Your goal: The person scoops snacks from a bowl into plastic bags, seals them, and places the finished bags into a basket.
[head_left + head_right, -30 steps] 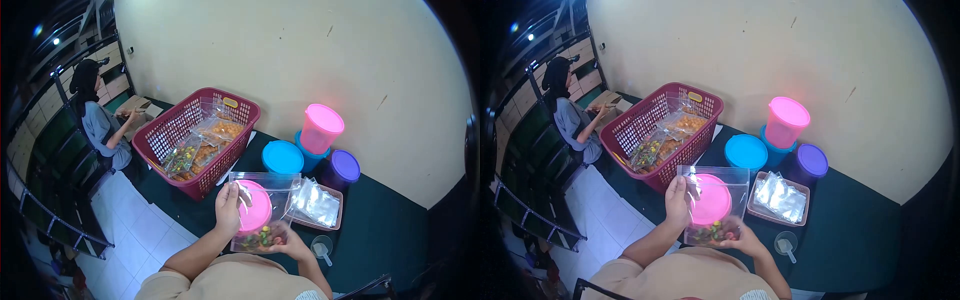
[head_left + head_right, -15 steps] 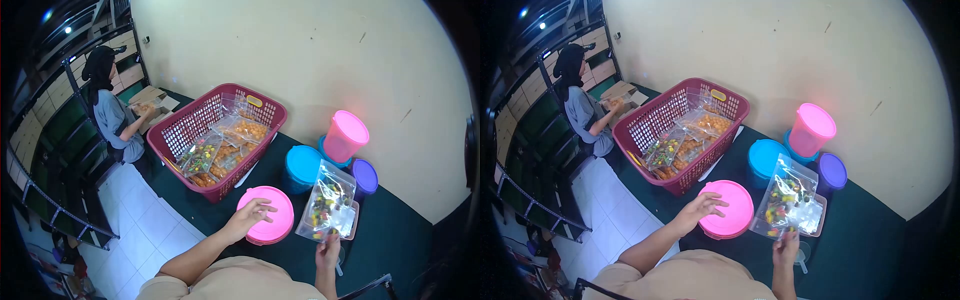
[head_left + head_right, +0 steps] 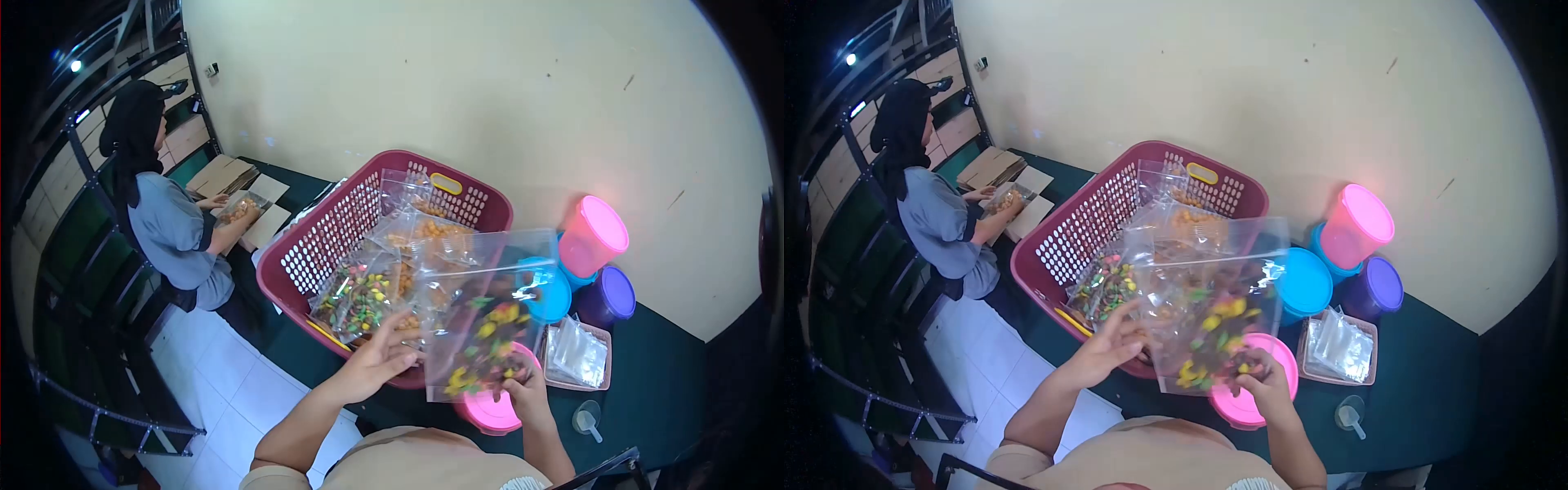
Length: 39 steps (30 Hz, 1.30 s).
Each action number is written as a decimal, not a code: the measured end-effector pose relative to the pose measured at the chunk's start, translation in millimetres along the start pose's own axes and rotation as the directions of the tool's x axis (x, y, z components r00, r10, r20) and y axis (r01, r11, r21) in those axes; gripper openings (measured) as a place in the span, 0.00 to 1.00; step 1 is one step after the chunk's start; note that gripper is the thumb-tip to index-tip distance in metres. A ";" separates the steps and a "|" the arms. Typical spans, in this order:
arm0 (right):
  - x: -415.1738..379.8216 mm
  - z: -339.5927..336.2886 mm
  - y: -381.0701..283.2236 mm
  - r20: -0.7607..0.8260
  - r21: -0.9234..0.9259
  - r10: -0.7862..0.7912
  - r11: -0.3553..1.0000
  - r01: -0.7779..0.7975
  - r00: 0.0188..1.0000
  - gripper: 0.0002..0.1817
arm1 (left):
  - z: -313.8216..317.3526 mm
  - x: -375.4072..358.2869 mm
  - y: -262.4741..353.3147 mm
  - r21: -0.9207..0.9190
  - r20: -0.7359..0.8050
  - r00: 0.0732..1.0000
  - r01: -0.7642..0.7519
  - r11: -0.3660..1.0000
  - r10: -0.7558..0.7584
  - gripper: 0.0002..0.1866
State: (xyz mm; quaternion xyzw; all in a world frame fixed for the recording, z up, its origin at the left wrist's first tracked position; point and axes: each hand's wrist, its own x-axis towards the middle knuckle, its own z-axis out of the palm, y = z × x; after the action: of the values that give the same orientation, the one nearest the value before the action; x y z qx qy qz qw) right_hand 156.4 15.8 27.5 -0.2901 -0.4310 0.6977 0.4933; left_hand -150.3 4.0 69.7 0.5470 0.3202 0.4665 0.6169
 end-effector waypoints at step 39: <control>147.3 120.6 47.8 0.031 -0.119 0.415 0.905 -0.409 0.909 0.31 | -159.4 32.6 15.5 -0.269 -0.078 0.944 0.289 0.919 -0.320 0.37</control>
State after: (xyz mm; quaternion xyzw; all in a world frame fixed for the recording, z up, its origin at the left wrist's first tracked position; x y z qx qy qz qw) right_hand -15.5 109.2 43.5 -0.3816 -0.4113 0.7691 0.3061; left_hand -286.5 93.6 57.3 0.3778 0.3754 0.4341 0.7266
